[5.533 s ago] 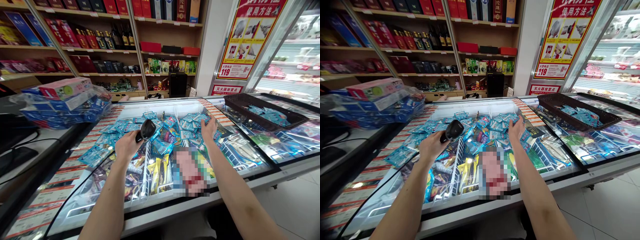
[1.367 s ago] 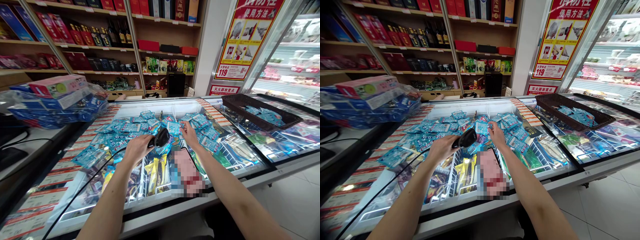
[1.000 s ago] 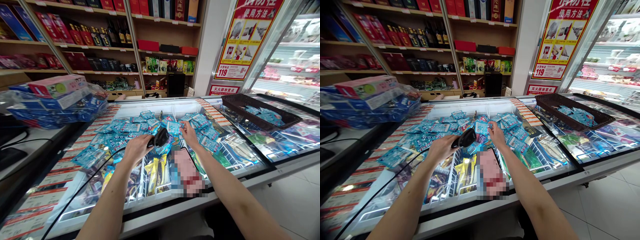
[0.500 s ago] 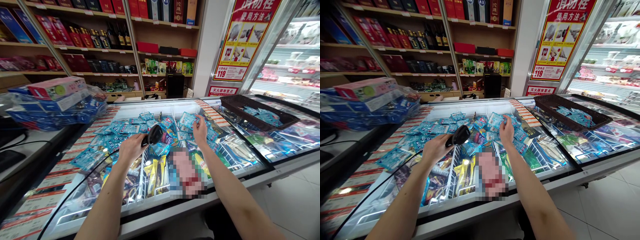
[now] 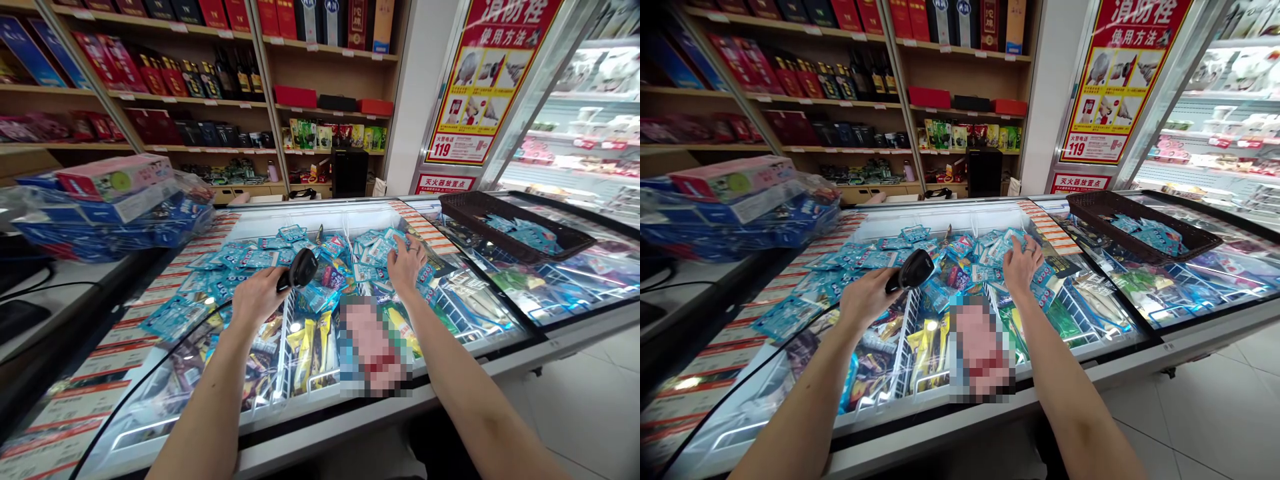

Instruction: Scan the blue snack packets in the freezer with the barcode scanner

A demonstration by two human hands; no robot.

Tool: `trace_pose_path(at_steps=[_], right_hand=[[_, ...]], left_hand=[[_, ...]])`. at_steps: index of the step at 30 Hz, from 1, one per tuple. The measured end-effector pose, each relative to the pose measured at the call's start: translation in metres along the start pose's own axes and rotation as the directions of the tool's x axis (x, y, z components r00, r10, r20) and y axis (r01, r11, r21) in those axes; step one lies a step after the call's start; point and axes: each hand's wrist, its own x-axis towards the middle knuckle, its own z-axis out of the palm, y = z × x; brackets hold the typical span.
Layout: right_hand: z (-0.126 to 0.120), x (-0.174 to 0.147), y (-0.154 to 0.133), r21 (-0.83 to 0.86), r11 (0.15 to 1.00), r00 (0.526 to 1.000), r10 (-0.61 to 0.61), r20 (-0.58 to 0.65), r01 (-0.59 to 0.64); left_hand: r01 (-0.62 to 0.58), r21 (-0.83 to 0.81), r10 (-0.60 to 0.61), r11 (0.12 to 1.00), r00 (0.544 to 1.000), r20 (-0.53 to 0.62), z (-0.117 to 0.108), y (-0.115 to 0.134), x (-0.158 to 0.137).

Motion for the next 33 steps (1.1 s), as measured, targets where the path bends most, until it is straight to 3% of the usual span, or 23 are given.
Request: trace_pose_path(at_steps=[6,10,20,28,33], right_hand=[[0.011,-0.008,-0.004,-0.107,0.987,0.986,-0.109,0.129,0.123],[0.015,-0.007,-0.003,-0.107,0.986,0.979,-0.112,0.169,0.131],[0.028,-0.001,-0.005,-0.156,0.978,0.983,-0.113,0.148,0.136],[0.029,0.011,-0.005,-0.178,0.974,0.967,-0.100,0.233,0.143],[0.024,0.010,-0.018,-0.155,0.976,0.978,-0.125,0.165,0.150]], left_hand=[[0.006,-0.004,-0.006,1.000,1.000,-0.011,-0.001,-0.002,0.000],[0.009,-0.009,-0.009,1.000,1.000,-0.008,0.000,-0.004,-0.001],[0.038,-0.011,-0.038,0.999,0.999,-0.019,-0.003,-0.011,-0.003],[0.102,-0.020,-0.103,0.995,0.994,-0.045,-0.011,-0.021,-0.003],[0.163,-0.031,-0.164,0.986,0.985,-0.045,-0.012,-0.028,-0.004]])
